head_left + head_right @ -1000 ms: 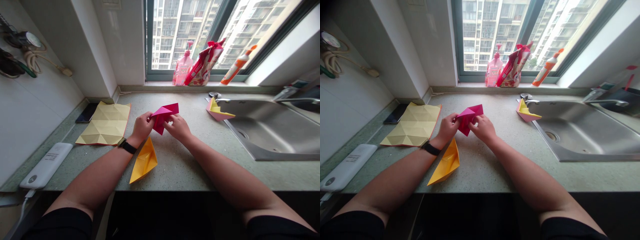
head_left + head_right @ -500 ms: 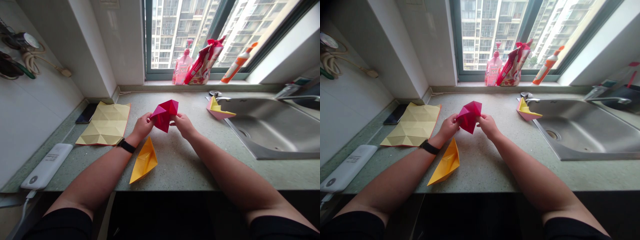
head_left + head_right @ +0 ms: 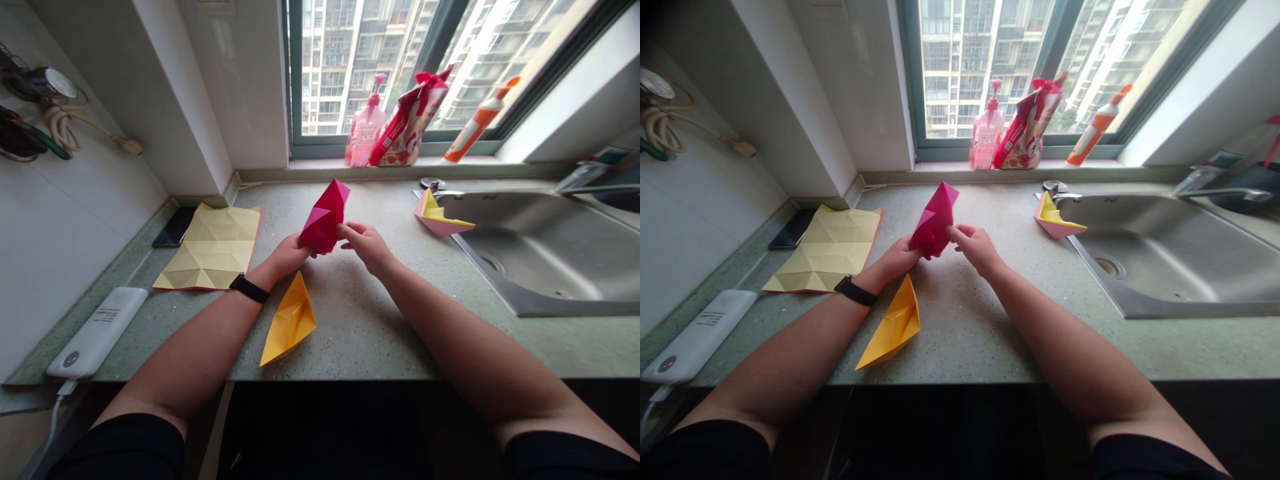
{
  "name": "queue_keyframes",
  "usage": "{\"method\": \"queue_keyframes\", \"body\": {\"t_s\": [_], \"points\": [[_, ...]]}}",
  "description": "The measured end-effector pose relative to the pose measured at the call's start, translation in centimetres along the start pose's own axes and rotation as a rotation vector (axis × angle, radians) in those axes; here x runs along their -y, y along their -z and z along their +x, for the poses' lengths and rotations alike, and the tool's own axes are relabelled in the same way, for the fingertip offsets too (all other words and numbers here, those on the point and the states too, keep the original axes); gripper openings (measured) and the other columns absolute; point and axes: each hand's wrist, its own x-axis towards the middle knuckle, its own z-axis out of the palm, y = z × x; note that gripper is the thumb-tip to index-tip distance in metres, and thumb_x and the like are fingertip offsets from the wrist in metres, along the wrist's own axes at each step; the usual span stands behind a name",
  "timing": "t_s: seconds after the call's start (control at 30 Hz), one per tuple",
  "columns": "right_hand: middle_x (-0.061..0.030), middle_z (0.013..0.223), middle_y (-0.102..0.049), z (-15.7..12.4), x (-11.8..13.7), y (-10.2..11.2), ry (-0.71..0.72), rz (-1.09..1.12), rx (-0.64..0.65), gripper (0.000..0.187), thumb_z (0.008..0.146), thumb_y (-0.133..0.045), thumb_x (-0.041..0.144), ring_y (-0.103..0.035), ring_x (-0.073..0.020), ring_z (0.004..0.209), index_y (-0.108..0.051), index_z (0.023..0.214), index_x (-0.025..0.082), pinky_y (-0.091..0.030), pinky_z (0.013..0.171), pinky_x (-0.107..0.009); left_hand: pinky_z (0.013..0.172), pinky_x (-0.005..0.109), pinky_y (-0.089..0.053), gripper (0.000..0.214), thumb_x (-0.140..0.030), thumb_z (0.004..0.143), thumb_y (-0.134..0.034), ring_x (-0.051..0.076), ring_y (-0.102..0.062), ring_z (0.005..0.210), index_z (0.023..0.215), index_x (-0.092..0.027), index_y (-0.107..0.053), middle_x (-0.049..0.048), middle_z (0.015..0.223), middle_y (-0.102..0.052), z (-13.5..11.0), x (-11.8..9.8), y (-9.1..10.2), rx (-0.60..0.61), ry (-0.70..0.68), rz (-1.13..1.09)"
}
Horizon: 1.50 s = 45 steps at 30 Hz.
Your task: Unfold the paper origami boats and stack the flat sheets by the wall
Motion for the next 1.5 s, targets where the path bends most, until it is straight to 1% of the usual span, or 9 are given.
{"method": "queue_keyframes", "body": {"t_s": [0.2, 0.37, 0.5, 0.7, 1.0, 1.17, 1.3, 1.4, 1.5], "points": [[-0.0057, 0.095, -0.076, -0.2, 0.0, 0.3, 0.173, -0.246, 0.017, 0.037, 0.083, -0.082, 0.061, -0.071, -0.0231, 0.086, -0.077, 0.084, 0.025, -0.059, 0.082, -0.041, 0.072, 0.030, -0.050, 0.019, -0.035, 0.094, -0.067, 0.018, -0.064, 0.075, 0.089, -0.018, -0.072, 0.0036, 0.082, -0.074, 0.3, 0.5, 0.2, -0.173, 0.002, 0.112], [-0.0085, 0.107, -0.075, -0.1, -0.9, 0.3, 0.250, -0.371, 0.038, 0.026, 0.087, -0.079, 0.051, -0.073, -0.0258, 0.093, -0.083, 0.093, 0.026, -0.062, 0.081, -0.043, 0.076, 0.030, -0.051, 0.019, -0.034, 0.095, -0.065, 0.020, -0.069, 0.085, 0.093, -0.017, -0.074, 0.0049, 0.093, -0.079, 0.4, 1.0, 0.4, -0.199, -0.058, 0.181], [-0.0093, 0.101, -0.077, 0.1, -1.5, 0.3, 0.240, -0.450, 0.027, 0.020, 0.086, -0.083, 0.045, -0.073, -0.0278, 0.093, -0.083, 0.087, 0.025, -0.064, 0.080, -0.045, 0.078, 0.031, -0.051, 0.021, -0.035, 0.096, -0.063, 0.021, -0.070, 0.086, 0.092, -0.018, -0.075, 0.0060, 0.096, -0.080, 0.4, 1.2, 0.5, -0.200, -0.079, 0.214], [-0.0071, 0.103, -0.075, 0.2, -1.7, 0.0, 0.259, -0.415, 0.034, 0.014, 0.084, -0.084, 0.040, -0.074, -0.0251, 0.088, -0.084, 0.089, 0.027, -0.065, 0.081, -0.044, 0.077, 0.030, -0.051, 0.018, -0.031, 0.095, -0.064, 0.020, -0.070, 0.084, 0.090, -0.018, -0.076, 0.0055, 0.092, -0.080, 0.6, 1.3, 0.4, -0.205, -0.062, 0.214], [-0.0086, 0.095, -0.076, -0.4, -1.3, -1.1, 0.304, -0.512, 0.000, 0.030, 0.080, -0.089, 0.052, -0.069, -0.0265, 0.083, -0.082, 0.094, 0.026, -0.060, 0.077, -0.044, 0.073, 0.029, -0.049, 0.013, -0.025, 0.090, -0.062, 0.018, -0.064, 0.078, 0.087, -0.018, -0.073, 0.0041, 0.085, -0.075, 0.7, 1.7, 0.4, -0.188, -0.051, 0.232], [-0.0079, 0.097, -0.075, -0.5, -1.2, -0.6, 0.291, -0.544, -0.052, 0.015, 0.084, -0.082, 0.039, -0.069, -0.0254, 0.082, -0.080, 0.091, 0.026, -0.059, 0.077, -0.043, 0.064, 0.028, -0.044, 0.015, -0.031, 0.090, -0.061, 0.016, -0.058, 0.068, 0.082, -0.019, -0.068, 0.0027, 0.077, -0.070, 0.5, 1.3, 0.2, -0.212, 0.018, 0.132], [-0.0083, 0.095, -0.073, -0.5, -0.9, -0.3, 0.301, -0.601, -0.067, 0.007, 0.083, -0.081, 0.031, -0.071, -0.0271, 0.087, -0.077, 0.083, 0.025, -0.059, 0.083, -0.043, 0.063, 0.026, -0.043, 0.009, -0.025, 0.084, -0.060, 0.014, -0.056, 0.065, 0.081, -0.019, -0.065, 0.0008, 0.074, -0.067, 0.6, 1.2, -0.1, -0.259, 0.075, 0.013], [-0.0085, 0.097, -0.074, -0.5, -0.9, -0.5, 0.279, -0.598, -0.059, 0.011, 0.083, -0.084, 0.034, -0.072, -0.0261, 0.083, -0.078, 0.083, 0.024, -0.060, 0.080, -0.043, 0.062, 0.026, -0.045, 0.009, -0.027, 0.085, -0.062, 0.014, -0.057, 0.064, 0.081, -0.019, -0.065, 0.0010, 0.073, -0.066, 0.8, 1.0, -0.1, -0.263, 0.119, -0.036], [-0.0085, 0.105, -0.075, -0.7, -1.0, -0.9, 0.268, -0.566, -0.045, 0.017, 0.085, -0.086, 0.040, -0.074, -0.0243, 0.082, -0.080, 0.089, 0.024, -0.062, 0.079, -0.043, 0.063, 0.027, -0.047, 0.018, -0.036, 0.088, -0.066, 0.016, -0.062, 0.068, 0.090, -0.018, -0.070, 0.0031, 0.078, -0.070, 0.9, 0.6, -0.2, -0.264, 0.164, -0.064]]}}
